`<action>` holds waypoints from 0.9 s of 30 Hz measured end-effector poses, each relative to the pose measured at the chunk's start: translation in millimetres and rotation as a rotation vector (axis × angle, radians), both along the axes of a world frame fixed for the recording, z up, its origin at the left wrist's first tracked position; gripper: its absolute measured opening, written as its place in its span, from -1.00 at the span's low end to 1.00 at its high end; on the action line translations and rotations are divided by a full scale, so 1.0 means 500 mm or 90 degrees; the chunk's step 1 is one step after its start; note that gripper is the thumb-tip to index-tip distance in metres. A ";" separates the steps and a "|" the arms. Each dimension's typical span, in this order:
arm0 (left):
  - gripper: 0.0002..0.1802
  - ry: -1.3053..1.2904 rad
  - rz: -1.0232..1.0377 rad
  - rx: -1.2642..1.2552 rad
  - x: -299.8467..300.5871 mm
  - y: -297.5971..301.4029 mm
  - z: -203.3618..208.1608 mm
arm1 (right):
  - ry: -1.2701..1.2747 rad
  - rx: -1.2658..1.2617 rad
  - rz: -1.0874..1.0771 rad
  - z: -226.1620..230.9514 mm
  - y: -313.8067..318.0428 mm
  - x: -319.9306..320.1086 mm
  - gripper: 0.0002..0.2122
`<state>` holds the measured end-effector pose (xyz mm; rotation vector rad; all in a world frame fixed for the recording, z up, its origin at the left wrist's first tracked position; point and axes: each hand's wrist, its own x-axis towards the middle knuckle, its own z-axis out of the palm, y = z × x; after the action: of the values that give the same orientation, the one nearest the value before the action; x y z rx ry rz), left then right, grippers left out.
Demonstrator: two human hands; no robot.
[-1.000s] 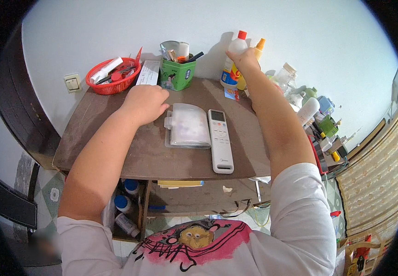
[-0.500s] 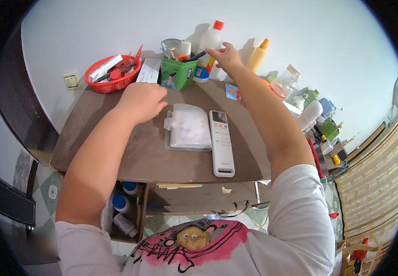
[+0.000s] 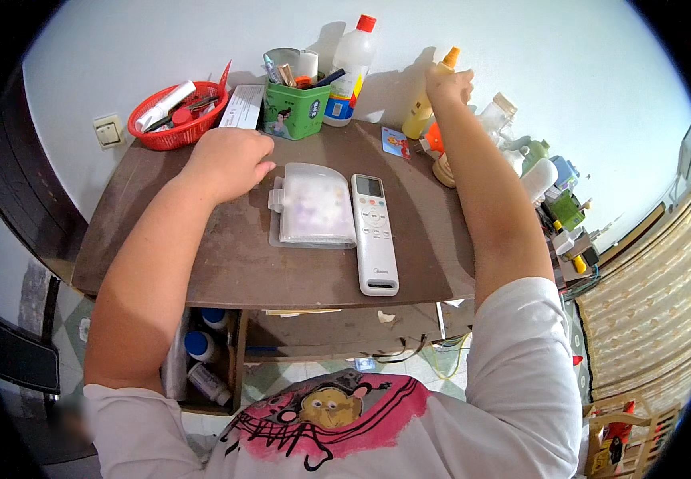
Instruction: The person organizes a cluttered desk by sorting various items into a cardboard box and a green pencil case. They handle a remote control, a hairbrush, bottles, and a phone, placing them into containers or arranging them on the surface. The person also moves a stack of papers and a small plastic container during the process.
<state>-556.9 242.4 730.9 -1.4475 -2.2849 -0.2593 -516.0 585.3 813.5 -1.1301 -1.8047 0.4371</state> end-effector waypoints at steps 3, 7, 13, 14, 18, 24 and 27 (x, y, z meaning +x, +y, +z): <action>-0.79 0.000 -0.006 -0.002 0.003 0.009 0.006 | -0.107 -0.119 0.140 -0.006 0.104 -0.016 -0.53; -0.79 0.004 -0.020 0.014 -0.006 0.003 -0.001 | -0.103 -0.053 0.248 -0.027 0.098 -0.043 -0.58; -0.80 -0.026 0.009 -0.014 -0.006 0.004 0.002 | 0.013 -0.037 0.468 -0.053 0.032 -0.083 -0.58; -0.80 -0.021 0.003 -0.012 -0.008 0.005 0.000 | 0.015 -0.047 0.476 -0.061 0.033 -0.089 -0.59; -0.80 -0.012 -0.003 -0.005 -0.007 0.003 0.003 | -0.124 0.003 0.459 -0.072 0.049 -0.090 -0.61; -0.80 -0.021 -0.012 0.009 -0.012 -0.004 -0.004 | -0.900 0.234 0.509 -0.086 -0.016 0.000 -0.68; -0.80 -0.014 -0.011 0.004 -0.009 -0.002 -0.001 | -1.058 0.242 0.480 -0.089 -0.042 0.000 -0.71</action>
<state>-561.2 241.5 730.5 -1.4688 -2.2885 -0.2881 -516.1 564.3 769.1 -0.3221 -3.5212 -0.7137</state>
